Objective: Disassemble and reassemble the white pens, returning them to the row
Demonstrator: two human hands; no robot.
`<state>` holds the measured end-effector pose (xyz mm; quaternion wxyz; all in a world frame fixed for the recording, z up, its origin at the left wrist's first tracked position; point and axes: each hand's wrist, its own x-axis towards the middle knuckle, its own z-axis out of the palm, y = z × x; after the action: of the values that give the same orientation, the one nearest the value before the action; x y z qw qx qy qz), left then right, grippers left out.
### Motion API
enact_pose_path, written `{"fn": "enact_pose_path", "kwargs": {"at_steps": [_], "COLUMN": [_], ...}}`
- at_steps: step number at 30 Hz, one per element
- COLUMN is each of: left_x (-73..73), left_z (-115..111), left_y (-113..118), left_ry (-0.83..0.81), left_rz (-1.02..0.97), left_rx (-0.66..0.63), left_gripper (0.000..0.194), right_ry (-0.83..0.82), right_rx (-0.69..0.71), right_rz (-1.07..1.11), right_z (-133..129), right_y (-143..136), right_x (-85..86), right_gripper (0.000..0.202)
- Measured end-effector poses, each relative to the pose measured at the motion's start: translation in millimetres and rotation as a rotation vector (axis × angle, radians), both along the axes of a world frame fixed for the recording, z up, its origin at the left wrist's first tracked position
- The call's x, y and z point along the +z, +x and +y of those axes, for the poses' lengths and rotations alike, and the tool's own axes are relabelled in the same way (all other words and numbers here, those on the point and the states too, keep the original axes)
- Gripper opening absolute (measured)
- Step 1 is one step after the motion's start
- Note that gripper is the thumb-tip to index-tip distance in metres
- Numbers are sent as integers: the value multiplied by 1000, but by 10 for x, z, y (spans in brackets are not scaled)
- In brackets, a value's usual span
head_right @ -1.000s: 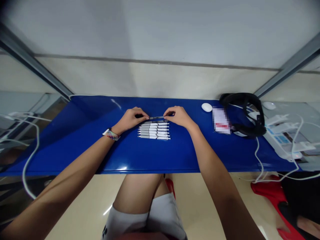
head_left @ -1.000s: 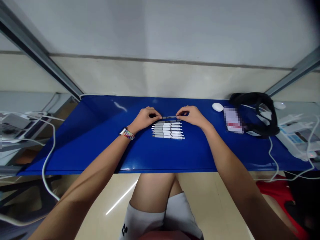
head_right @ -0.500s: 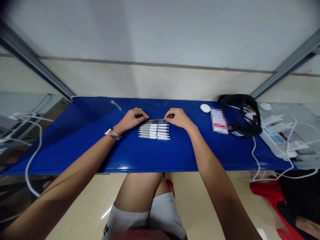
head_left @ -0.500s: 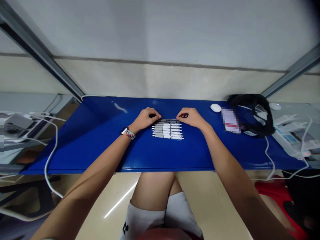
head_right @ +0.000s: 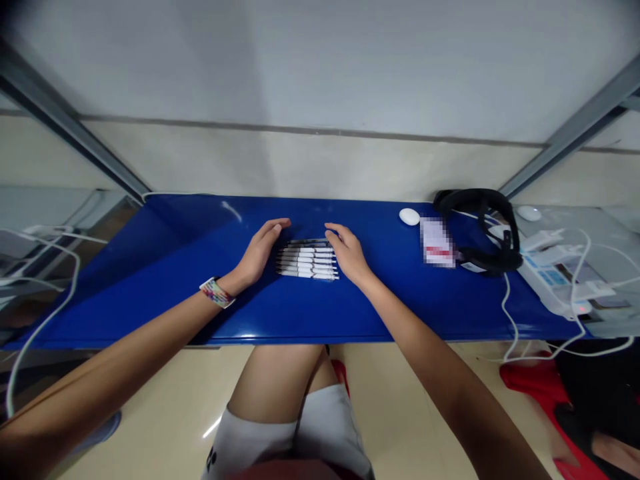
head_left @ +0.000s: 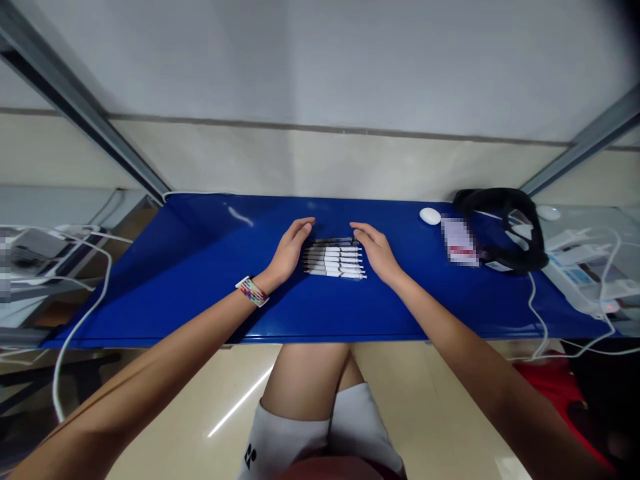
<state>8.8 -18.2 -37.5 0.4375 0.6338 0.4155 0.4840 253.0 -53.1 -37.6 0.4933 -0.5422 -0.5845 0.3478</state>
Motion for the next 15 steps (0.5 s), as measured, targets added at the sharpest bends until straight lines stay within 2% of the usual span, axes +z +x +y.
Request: {"fn": "enact_pose_path", "kwargs": {"at_steps": [8, 15], "left_x": [4, 7], "left_z": [-190, -196], "left_y": [259, 267], "left_ry": [-37, -22], "left_rz": [-92, -121], "left_rx": [58, 103], "left_gripper": [30, 26], "right_ry": [46, 61], "right_rx": [-81, -74], "right_rz": [-126, -138], "right_z": [6, -12], "right_y": [-221, -191], "right_x": [-128, -103], "right_gripper": [31, 29]}}
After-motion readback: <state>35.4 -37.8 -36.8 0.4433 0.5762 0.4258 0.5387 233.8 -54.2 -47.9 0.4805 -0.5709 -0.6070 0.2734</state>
